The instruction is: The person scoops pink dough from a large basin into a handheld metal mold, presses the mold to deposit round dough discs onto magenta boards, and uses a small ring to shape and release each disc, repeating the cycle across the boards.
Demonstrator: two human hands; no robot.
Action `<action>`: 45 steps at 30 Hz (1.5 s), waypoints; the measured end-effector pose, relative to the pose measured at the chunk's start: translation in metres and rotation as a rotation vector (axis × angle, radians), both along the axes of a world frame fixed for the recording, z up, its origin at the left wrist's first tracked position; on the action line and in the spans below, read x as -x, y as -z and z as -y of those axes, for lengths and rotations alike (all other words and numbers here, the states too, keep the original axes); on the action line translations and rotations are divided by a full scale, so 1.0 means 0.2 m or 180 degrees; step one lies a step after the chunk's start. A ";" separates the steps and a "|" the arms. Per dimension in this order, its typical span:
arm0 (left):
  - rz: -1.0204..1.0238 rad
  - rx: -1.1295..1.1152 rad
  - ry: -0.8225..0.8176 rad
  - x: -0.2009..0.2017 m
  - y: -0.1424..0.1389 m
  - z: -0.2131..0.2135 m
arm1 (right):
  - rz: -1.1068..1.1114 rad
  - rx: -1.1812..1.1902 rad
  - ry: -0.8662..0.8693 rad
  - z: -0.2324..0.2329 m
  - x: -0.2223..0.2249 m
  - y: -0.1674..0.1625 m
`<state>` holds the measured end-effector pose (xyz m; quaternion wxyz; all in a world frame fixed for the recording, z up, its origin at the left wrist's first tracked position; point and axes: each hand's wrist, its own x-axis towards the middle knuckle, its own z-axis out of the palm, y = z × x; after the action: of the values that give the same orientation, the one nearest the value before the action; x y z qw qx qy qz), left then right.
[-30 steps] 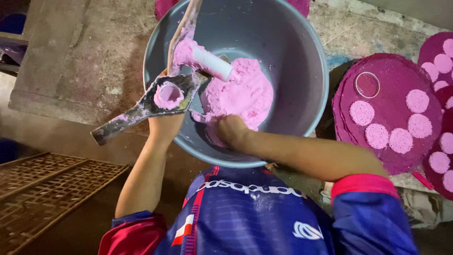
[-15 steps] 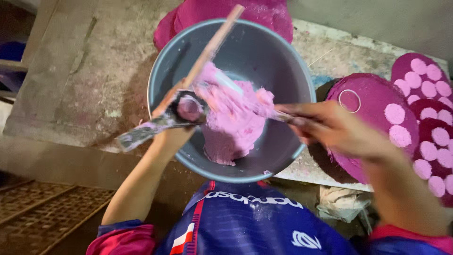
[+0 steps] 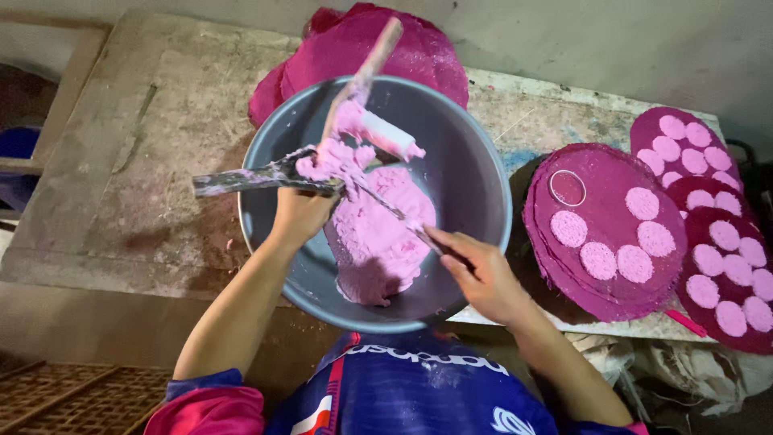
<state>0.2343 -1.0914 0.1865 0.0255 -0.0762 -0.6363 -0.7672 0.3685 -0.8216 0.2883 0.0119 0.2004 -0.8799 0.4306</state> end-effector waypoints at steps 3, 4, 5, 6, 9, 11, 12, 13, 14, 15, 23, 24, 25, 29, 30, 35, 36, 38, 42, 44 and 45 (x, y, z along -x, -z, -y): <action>-0.0687 0.0643 -0.0143 -0.03 -0.12 -0.02 | 0.0014 0.0330 0.0128 -0.04 0.02 -0.07; -0.1161 0.1104 -0.0246 -0.05 -0.17 -0.04 | 0.0377 0.0469 0.0443 -0.03 0.03 -0.07; -0.1368 0.1147 -0.0282 -0.06 -0.22 -0.05 | 0.0745 0.0617 0.0753 -0.01 0.05 -0.06; -0.1558 0.1192 -0.0311 -0.10 -0.24 -0.08 | 0.0218 0.0359 0.0726 0.03 0.07 -0.03; -0.1012 0.1925 -0.0404 -0.10 -0.27 -0.12 | -0.0719 -0.0130 0.0631 0.13 0.08 0.08; -0.0879 0.2481 -0.0550 -0.03 -0.23 -0.12 | -0.0582 -0.0080 0.0559 0.16 0.05 0.16; -0.1095 0.2707 -0.0647 -0.01 -0.19 -0.12 | -0.0478 0.0007 0.0519 0.15 0.03 0.20; -0.1316 0.2925 -0.0753 0.02 -0.15 -0.10 | -0.0381 0.0087 0.0472 0.14 0.02 0.23; -0.1419 0.3079 -0.0716 0.06 -0.12 -0.10 | -0.0300 0.0166 0.0418 0.11 0.01 0.26; -0.1522 0.3237 -0.0673 0.08 -0.09 -0.09 | -0.0581 0.0225 0.0207 0.07 0.01 0.28; -0.0833 0.2974 -0.0326 0.06 -0.07 -0.14 | 0.0045 0.0768 0.0488 -0.06 0.15 0.38; -0.0753 0.3089 -0.0376 0.07 -0.07 -0.16 | 0.0413 0.0353 0.0656 -0.03 0.15 0.39; -0.0669 0.3214 -0.0424 0.08 -0.07 -0.17 | 0.0783 -0.0059 0.0817 -0.01 0.15 0.39; -0.1642 0.3527 -0.0811 0.12 -0.03 -0.14 | 0.0148 0.0306 0.0128 -0.02 0.10 0.29; -0.1628 0.3361 -0.0738 0.12 -0.02 -0.11 | -0.0214 0.0258 -0.0109 -0.05 0.10 0.24; -0.1429 0.2361 -0.0075 0.03 0.01 -0.05 | 0.1339 -0.1241 -0.0237 -0.21 0.30 -0.13; -0.1719 0.2667 0.0059 -0.01 0.02 -0.07 | 0.1035 -0.1654 -0.0431 -0.19 0.33 -0.18; -0.2087 0.3160 0.0186 -0.07 0.03 -0.14 | 0.0371 -0.2474 -0.0855 -0.10 0.34 -0.21; -0.1603 0.3257 0.0790 -0.14 0.03 -0.20 | -0.0892 -0.3845 -0.1115 0.09 0.17 -0.20; -0.0599 0.2881 0.1108 -0.15 0.01 -0.14 | -0.1513 -0.3597 -0.1470 0.07 0.11 -0.27; 0.0002 0.2657 0.1083 -0.15 -0.01 -0.08 | -0.1444 -0.3520 -0.1291 0.04 0.09 -0.32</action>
<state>0.2645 -1.0745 0.1885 -0.1341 -0.1832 -0.8698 -0.4381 0.3496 -0.8286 0.3530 0.0109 0.4262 -0.8925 -0.1475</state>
